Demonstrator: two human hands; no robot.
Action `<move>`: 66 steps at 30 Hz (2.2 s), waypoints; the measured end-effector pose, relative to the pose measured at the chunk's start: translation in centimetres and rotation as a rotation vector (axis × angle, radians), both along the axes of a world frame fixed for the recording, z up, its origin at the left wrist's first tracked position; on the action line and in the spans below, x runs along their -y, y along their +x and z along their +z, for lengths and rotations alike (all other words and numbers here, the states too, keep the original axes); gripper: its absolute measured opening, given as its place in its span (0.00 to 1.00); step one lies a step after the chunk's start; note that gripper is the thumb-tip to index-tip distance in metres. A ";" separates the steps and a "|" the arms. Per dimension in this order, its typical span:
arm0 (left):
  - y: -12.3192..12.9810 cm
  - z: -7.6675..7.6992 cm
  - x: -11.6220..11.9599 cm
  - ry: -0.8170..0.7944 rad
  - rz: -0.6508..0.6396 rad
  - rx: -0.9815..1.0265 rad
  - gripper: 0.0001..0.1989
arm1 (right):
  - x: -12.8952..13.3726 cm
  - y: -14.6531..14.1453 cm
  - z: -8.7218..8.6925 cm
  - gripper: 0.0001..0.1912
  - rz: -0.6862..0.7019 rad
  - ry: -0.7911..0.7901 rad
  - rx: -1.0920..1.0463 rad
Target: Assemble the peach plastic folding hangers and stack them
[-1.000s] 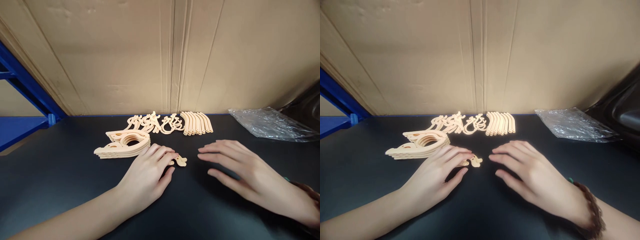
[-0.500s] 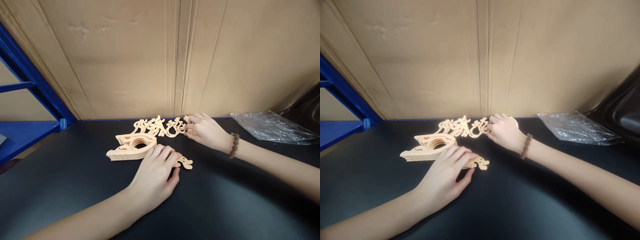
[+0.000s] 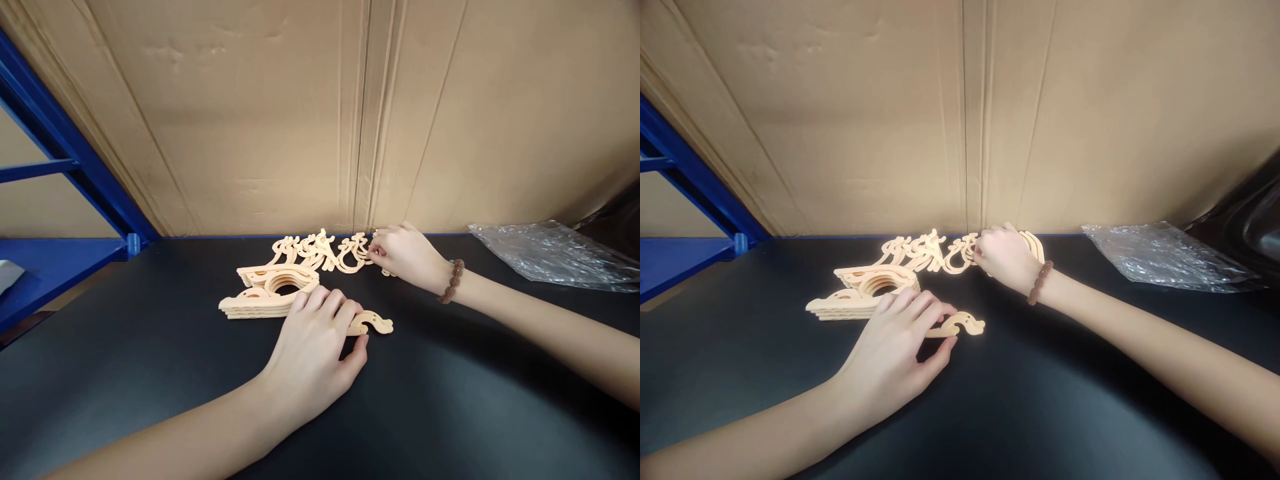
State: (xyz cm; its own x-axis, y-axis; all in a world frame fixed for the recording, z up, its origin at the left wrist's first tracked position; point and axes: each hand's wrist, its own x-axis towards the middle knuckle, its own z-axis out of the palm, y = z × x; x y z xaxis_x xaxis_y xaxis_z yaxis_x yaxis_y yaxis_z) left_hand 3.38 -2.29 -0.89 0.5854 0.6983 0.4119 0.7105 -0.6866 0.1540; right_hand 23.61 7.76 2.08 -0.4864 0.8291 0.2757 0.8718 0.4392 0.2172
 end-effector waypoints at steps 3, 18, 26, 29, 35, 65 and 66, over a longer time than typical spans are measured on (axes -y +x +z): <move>0.0 -0.1 0.0 0.021 -0.002 0.007 0.06 | -0.3 0.3 0.4 0.11 0.012 0.041 -0.088; 0.2 -0.3 -0.4 -0.022 -0.135 0.035 0.10 | 9.9 6.0 0.0 0.09 0.415 -0.077 -0.182; 0.3 -0.4 -0.6 -0.004 -0.162 0.069 0.07 | 11.7 6.0 -0.2 0.08 0.397 -0.255 -0.197; 0.2 -0.5 -0.6 -0.032 -0.166 0.059 0.09 | 12.0 5.9 -0.3 0.09 0.367 -0.330 -0.195; 0.2 -0.5 -0.7 -0.045 -0.153 0.043 0.11 | 12.8 5.8 0.0 0.08 0.283 -0.478 -0.200; 0.3 -0.1 -0.6 -0.038 -0.157 0.100 0.08 | 3.4 9.1 0.8 0.24 -0.249 -0.170 -0.311; 0.3 -0.1 -0.6 -0.035 -0.157 0.104 0.08 | 2.1 9.3 0.8 0.27 -0.295 -0.182 -0.310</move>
